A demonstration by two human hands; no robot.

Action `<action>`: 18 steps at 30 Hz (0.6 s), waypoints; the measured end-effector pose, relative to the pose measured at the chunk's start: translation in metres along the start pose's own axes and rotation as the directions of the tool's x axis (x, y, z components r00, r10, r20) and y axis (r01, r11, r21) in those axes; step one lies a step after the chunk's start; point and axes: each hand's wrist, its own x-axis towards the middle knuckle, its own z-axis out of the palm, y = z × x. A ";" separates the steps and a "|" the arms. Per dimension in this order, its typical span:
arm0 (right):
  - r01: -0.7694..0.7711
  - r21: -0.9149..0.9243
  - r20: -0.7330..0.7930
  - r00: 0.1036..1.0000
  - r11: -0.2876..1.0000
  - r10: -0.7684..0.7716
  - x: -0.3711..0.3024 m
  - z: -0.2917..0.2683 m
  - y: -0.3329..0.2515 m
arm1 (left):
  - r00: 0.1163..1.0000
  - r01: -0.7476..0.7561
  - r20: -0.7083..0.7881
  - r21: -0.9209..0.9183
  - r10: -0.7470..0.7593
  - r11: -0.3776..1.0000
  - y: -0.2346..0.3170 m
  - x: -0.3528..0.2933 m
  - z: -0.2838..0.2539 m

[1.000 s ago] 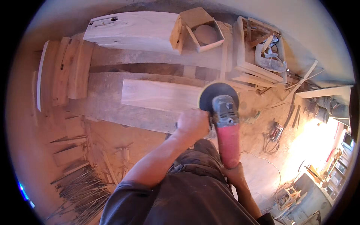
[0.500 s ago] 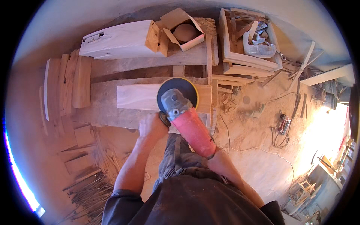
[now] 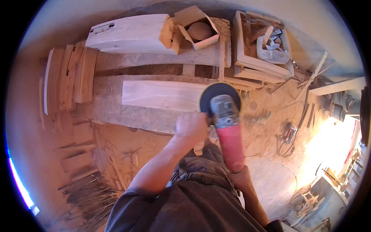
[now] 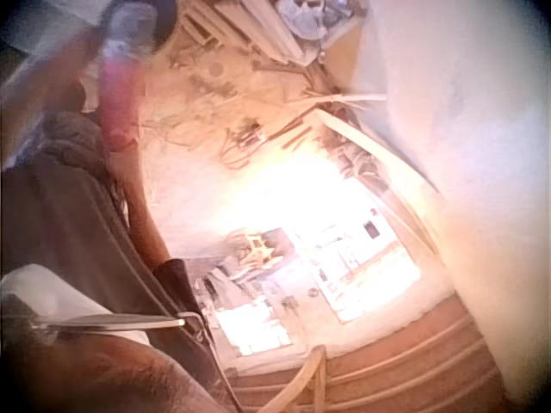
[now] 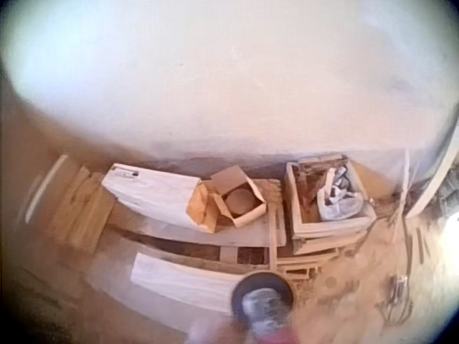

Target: The person sands several wooden furniture components using a handheld power sander, turning the pieces over and moving them to a stack when finished.

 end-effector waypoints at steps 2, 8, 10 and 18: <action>0.110 -0.133 0.117 0.989 0.985 -0.094 0.019 0.015 0.026 | 0.990 0.143 -0.005 0.020 -0.143 0.990 -0.027 -0.020 -0.009; 0.137 -0.242 0.178 0.979 0.961 -0.095 0.029 0.039 -0.026 | 0.949 0.311 -0.043 -0.018 -0.312 0.950 -0.069 -0.017 -0.018; 0.147 -0.144 0.122 0.984 0.979 -0.130 0.027 0.034 -0.020 | 0.970 0.241 -0.038 0.057 -0.239 0.969 -0.060 -0.005 -0.023; -0.049 -0.125 0.074 0.996 0.991 0.059 -0.006 -0.001 0.031 | 0.996 -0.088 0.037 0.020 0.087 0.996 0.003 -0.001 0.012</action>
